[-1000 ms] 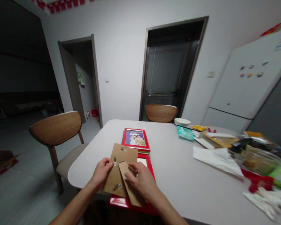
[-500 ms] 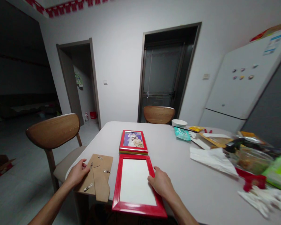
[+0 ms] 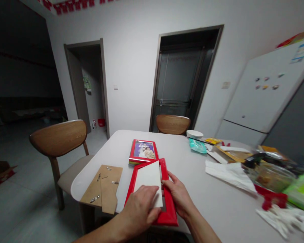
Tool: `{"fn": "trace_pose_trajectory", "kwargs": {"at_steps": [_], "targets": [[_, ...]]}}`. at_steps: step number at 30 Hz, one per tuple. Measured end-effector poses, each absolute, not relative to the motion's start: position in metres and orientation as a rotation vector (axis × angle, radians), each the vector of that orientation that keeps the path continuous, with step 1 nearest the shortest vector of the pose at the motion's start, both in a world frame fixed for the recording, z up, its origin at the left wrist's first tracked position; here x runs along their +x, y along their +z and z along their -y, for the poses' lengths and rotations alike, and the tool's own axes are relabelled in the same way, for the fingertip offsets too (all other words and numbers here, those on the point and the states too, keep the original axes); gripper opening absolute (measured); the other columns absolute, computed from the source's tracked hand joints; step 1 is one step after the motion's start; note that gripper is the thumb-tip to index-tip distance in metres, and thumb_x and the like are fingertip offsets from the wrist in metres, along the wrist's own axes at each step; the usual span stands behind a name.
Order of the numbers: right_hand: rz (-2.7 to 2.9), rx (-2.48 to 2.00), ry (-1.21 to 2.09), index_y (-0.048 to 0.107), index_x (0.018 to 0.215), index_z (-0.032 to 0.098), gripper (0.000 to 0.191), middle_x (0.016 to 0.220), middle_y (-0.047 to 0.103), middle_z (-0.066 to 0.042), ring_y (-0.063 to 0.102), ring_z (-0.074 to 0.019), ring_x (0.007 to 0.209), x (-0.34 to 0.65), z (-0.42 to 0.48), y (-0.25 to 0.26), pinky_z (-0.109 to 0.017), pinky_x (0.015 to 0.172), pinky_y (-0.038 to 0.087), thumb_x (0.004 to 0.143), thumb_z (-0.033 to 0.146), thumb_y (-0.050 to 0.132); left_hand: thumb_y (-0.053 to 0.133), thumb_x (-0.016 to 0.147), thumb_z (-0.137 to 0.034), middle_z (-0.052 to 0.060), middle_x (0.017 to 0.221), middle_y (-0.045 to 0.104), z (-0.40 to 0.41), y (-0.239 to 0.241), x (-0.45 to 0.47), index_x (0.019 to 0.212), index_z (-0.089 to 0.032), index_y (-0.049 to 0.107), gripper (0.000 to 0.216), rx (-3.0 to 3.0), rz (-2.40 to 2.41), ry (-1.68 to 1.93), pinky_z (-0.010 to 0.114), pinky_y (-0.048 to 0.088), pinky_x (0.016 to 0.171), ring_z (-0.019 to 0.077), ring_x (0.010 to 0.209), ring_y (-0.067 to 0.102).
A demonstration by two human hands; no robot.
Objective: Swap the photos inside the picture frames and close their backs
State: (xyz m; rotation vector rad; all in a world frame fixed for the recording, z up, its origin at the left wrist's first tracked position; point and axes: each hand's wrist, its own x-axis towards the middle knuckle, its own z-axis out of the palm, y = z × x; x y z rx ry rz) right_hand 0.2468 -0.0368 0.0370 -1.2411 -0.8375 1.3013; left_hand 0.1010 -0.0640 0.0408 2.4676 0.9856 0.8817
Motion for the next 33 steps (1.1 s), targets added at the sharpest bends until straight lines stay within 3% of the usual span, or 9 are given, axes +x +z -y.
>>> {"fn": "trace_pose_trajectory", "kwargs": {"at_steps": [5, 8, 10, 15, 19, 24, 27, 31, 33], "targets": [[0.844, -1.36, 1.232, 0.046, 0.109, 0.018, 0.057, 0.062, 0.06, 0.002, 0.056, -0.0116, 0.052, 0.261, 0.03, 0.025, -0.021, 0.045, 0.044, 0.055, 0.021, 0.064, 0.042, 0.072, -0.011, 0.009, 0.095, 0.055, 0.055, 0.05, 0.071, 0.119, -0.012, 0.035, 0.048, 2.354, -1.097, 1.153, 0.032, 0.044, 0.077, 0.0193, 0.084, 0.052], [0.998, -1.576, 1.105, 0.045, 0.112, 0.013, 0.053, 0.052, 0.056, 0.003, 0.053, -0.0122, 0.045, 0.276, 0.025, 0.008, -0.021, 0.042, 0.041, 0.061, 0.025, 0.056, 0.041, 0.07, -0.01, 0.005, 0.086, 0.055, 0.049, 0.042, 0.041, 0.121, -0.014, 0.032, 0.052, 2.043, -1.313, 1.226, 0.027, 0.045, 0.065, 0.0151, 0.069, 0.054], [1.176, -1.755, 0.902, 0.049, 0.11, 0.01, 0.048, 0.052, 0.059, 0.001, 0.053, -0.0133, 0.045, 0.285, 0.022, -0.004, -0.022, 0.043, 0.039, 0.065, 0.026, 0.049, 0.04, 0.069, -0.011, 0.003, 0.081, 0.055, 0.045, 0.029, 0.022, 0.119, -0.013, 0.033, 0.051, 1.855, -1.429, 1.2, 0.025, 0.044, 0.062, 0.0144, 0.066, 0.054], [1.499, -2.041, 0.337, 0.059, 0.099, 0.011, 0.041, 0.076, 0.067, -0.008, 0.06, -0.0196, 0.069, 0.292, 0.02, -0.019, -0.025, 0.061, 0.041, 0.065, 0.028, 0.045, 0.038, 0.068, -0.013, -0.001, 0.073, 0.055, 0.045, -0.004, -0.002, 0.117, -0.013, 0.035, 0.05, 1.825, -1.586, 0.918, 0.023, 0.04, 0.06, 0.0139, 0.063, 0.054], [1.667, -2.076, 0.156, 0.06, 0.098, 0.012, 0.038, 0.083, 0.066, -0.01, 0.06, -0.0206, 0.074, 0.29, 0.021, -0.022, -0.026, 0.066, 0.041, 0.068, 0.027, 0.042, 0.039, 0.069, -0.016, 0.001, 0.08, 0.058, 0.048, -0.007, -0.002, 0.119, -0.016, 0.036, 0.05, 2.016, -1.664, 0.718, 0.023, 0.04, 0.065, 0.0164, 0.074, 0.055], [1.773, -2.029, 0.017, 0.059, 0.097, 0.008, 0.037, 0.092, 0.062, -0.016, 0.056, -0.0244, 0.084, 0.283, 0.023, -0.016, -0.032, 0.075, 0.039, 0.069, 0.026, 0.041, 0.04, 0.07, -0.018, 0.008, 0.1, 0.056, 0.048, -0.003, 0.0, 0.115, -0.014, 0.042, 0.045, 2.173, -1.674, 0.726, 0.03, 0.039, 0.08, 0.0209, 0.094, 0.051], [1.71, -1.877, 0.152, 0.055, 0.103, 0.007, 0.042, 0.093, 0.061, -0.014, 0.056, -0.0211, 0.08, 0.264, 0.023, -0.011, -0.031, 0.077, 0.039, 0.069, 0.028, 0.043, 0.042, 0.068, -0.016, 0.01, 0.108, 0.053, 0.051, -0.003, 0.004, 0.114, -0.014, 0.043, 0.046, 2.282, -1.605, 0.797, 0.034, 0.034, 0.089, 0.022, 0.102, 0.046], [1.421, -1.672, 0.887, 0.043, 0.117, 0.006, 0.053, 0.064, 0.061, -0.004, 0.05, -0.0117, 0.045, 0.225, 0.018, -0.014, -0.025, 0.048, 0.039, 0.068, 0.027, 0.045, 0.046, 0.064, -0.015, 0.011, 0.122, 0.044, 0.056, -0.007, 0.019, 0.119, -0.014, 0.039, 0.055, 2.424, -1.4, 0.783, 0.039, 0.029, 0.097, 0.0233, 0.113, 0.037], [1.302, -1.559, 1.141, 0.046, 0.112, 0.005, 0.05, 0.055, 0.058, -0.001, 0.046, -0.0095, 0.04, 0.209, 0.016, -0.014, -0.022, 0.043, 0.036, 0.066, 0.024, 0.046, 0.047, 0.062, -0.015, 0.012, 0.129, 0.037, 0.057, -0.01, 0.028, 0.122, -0.013, 0.036, 0.061, 2.475, -1.316, 0.72, 0.042, 0.026, 0.098, 0.0243, 0.118, 0.031]]}}
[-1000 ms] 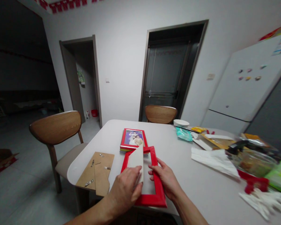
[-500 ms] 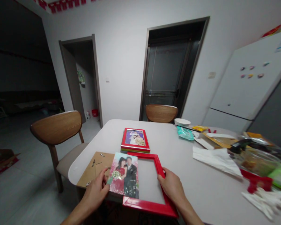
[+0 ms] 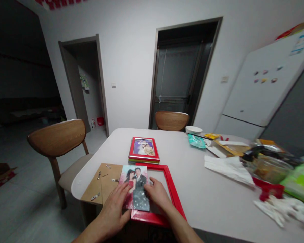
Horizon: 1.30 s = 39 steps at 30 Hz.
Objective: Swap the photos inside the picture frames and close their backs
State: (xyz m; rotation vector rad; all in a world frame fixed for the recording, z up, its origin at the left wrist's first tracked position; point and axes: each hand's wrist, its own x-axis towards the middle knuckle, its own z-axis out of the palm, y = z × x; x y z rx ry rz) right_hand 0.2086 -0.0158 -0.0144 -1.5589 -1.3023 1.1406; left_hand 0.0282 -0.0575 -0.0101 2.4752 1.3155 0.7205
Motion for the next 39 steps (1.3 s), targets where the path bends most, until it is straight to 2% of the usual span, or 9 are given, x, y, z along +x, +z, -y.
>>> {"fn": "trace_pose_trajectory", "kwargs": {"at_steps": [3, 6, 10, 15, 20, 24, 30, 35, 39], "targets": [[1.194, -1.357, 1.324, 0.056, 0.097, 0.008, 0.035, 0.059, 0.06, -0.002, 0.05, -0.0086, 0.046, 0.191, 0.017, -0.002, -0.019, 0.045, 0.038, 0.065, 0.022, 0.049, 0.047, 0.059, -0.012, 0.014, 0.134, 0.029, 0.055, -0.015, 0.04, 0.124, -0.01, 0.034, 0.067, 2.532, -1.259, 0.708, 0.047, 0.022, 0.1, 0.0265, 0.123, 0.022], [1.083, -1.122, 1.378, 0.056, 0.093, 0.011, 0.032, 0.063, 0.06, 0.0, 0.05, -0.0075, 0.049, 0.181, 0.024, 0.024, -0.017, 0.044, 0.037, 0.065, 0.027, 0.055, 0.041, 0.058, -0.005, 0.013, 0.134, 0.028, 0.048, -0.012, 0.045, 0.124, -0.01, 0.034, 0.067, 2.52, -1.227, 0.87, 0.047, 0.02, 0.1, 0.0247, 0.124, 0.02], [1.026, -1.009, 1.336, 0.052, 0.1, 0.016, 0.041, 0.072, 0.059, -0.001, 0.05, -0.0078, 0.051, 0.174, 0.033, 0.045, -0.019, 0.046, 0.04, 0.067, 0.04, 0.055, 0.031, 0.072, -0.005, 0.01, 0.128, 0.039, 0.044, 0.007, 0.044, 0.122, -0.012, 0.037, 0.051, 2.252, -1.116, 1.262, 0.039, 0.025, 0.1, 0.0189, 0.119, 0.032], [0.86, -1.132, 1.377, 0.051, 0.097, 0.017, 0.037, 0.085, 0.062, -0.006, 0.058, -0.014, 0.068, 0.177, 0.037, 0.024, -0.023, 0.054, 0.045, 0.069, 0.041, 0.051, 0.036, 0.082, -0.022, 0.011, 0.107, 0.058, 0.056, 0.022, 0.056, 0.117, -0.012, 0.042, 0.038, 1.49, -1.059, 1.504, 0.035, 0.041, 0.087, 0.0218, 0.101, 0.052], [0.784, -1.022, 1.332, 0.044, 0.107, 0.019, 0.037, 0.09, 0.064, -0.005, 0.06, -0.016, 0.073, 0.203, 0.039, 0.014, -0.025, 0.059, 0.047, 0.071, 0.027, 0.043, 0.046, 0.075, -0.026, 0.01, 0.107, 0.058, 0.058, 0.015, 0.071, 0.12, -0.011, 0.038, 0.048, 1.126, -0.859, 1.427, 0.033, 0.042, 0.086, 0.0226, 0.1, 0.052], [0.807, -1.228, 1.291, 0.043, 0.113, 0.011, 0.05, 0.077, 0.067, -0.008, 0.062, -0.018, 0.061, 0.243, 0.034, 0.022, -0.026, 0.052, 0.047, 0.063, 0.016, 0.042, 0.047, 0.071, -0.022, 0.016, 0.118, 0.049, 0.05, 0.015, 0.066, 0.121, -0.008, 0.034, 0.053, 1.065, -0.826, 1.347, 0.033, 0.039, 0.089, 0.0216, 0.105, 0.049], [1.117, -1.636, 1.076, 0.051, 0.109, 0.007, 0.05, 0.065, 0.067, -0.007, 0.06, -0.0148, 0.05, 0.272, 0.019, 0.009, -0.022, 0.044, 0.043, 0.064, 0.017, 0.033, 0.051, 0.063, -0.012, 0.01, 0.126, 0.042, 0.062, 0.008, 0.063, 0.116, -0.015, 0.044, 0.053, 1.768, -1.049, 0.998, 0.037, 0.025, 0.1, 0.0209, 0.117, 0.036], [1.307, -1.769, 0.833, 0.058, 0.102, 0.006, 0.047, 0.07, 0.067, -0.007, 0.061, -0.0158, 0.061, 0.27, 0.004, -0.007, -0.021, 0.052, 0.044, 0.063, 0.017, 0.033, 0.059, 0.063, -0.021, 0.012, 0.132, 0.033, 0.07, -0.001, 0.061, 0.117, -0.015, 0.043, 0.057, 2.123, -1.071, 0.63, 0.04, 0.025, 0.1, 0.0236, 0.121, 0.028], [1.345, -1.843, 0.695, 0.06, 0.099, 0.007, 0.044, 0.078, 0.067, -0.009, 0.061, -0.0177, 0.07, 0.269, -0.003, -0.01, -0.022, 0.058, 0.043, 0.063, 0.018, 0.036, 0.06, 0.063, -0.018, 0.015, 0.132, 0.031, 0.071, 0.0, 0.061, 0.119, -0.012, 0.042, 0.059, 2.261, -1.109, 0.484, 0.042, 0.02, 0.101, 0.0258, 0.122, 0.025]]}}
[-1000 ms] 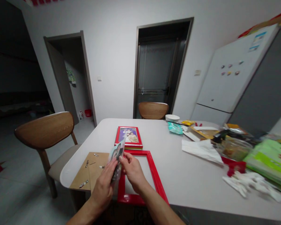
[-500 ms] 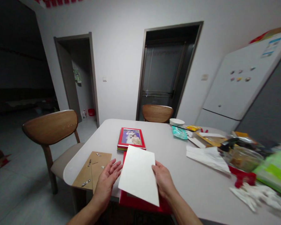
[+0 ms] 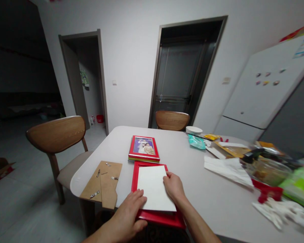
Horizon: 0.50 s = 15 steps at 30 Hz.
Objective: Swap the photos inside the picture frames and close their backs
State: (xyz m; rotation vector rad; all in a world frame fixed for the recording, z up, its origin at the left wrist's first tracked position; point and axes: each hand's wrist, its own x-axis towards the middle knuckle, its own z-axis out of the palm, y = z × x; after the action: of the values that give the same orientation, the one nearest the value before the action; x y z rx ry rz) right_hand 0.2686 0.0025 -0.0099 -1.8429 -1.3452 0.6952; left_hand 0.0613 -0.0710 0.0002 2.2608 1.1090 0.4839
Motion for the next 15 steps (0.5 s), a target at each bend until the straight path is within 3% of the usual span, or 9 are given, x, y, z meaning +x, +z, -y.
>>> {"fn": "trace_pose_trajectory", "kwargs": {"at_steps": [7, 15], "targets": [[1.421, -1.941, 0.54, 0.056, 0.105, 0.008, 0.046, 0.084, 0.066, -0.008, 0.061, -0.0166, 0.07, 0.2706, -0.0046, -0.0141, -0.022, 0.06, 0.042, 0.068, 0.023, 0.035, 0.055, 0.067, -0.016, 0.015, 0.134, 0.027, 0.0716, -0.0032, 0.0619, 0.122, -0.011, 0.038, 0.058, 2.345, -1.107, 0.48, 0.043, 0.019, 0.101, 0.026, 0.123, 0.023], [1.578, -2.069, 0.298, 0.06, 0.096, 0.013, 0.035, 0.085, 0.063, -0.012, 0.057, -0.0203, 0.076, 0.2618, -0.0032, -0.0132, -0.028, 0.067, 0.038, 0.072, 0.024, 0.037, 0.053, 0.07, -0.019, 0.012, 0.134, 0.027, 0.0699, -0.0026, 0.0608, 0.122, -0.016, 0.038, 0.054, 2.396, -1.097, 0.452, 0.044, 0.018, 0.101, 0.0263, 0.123, 0.021]]}}
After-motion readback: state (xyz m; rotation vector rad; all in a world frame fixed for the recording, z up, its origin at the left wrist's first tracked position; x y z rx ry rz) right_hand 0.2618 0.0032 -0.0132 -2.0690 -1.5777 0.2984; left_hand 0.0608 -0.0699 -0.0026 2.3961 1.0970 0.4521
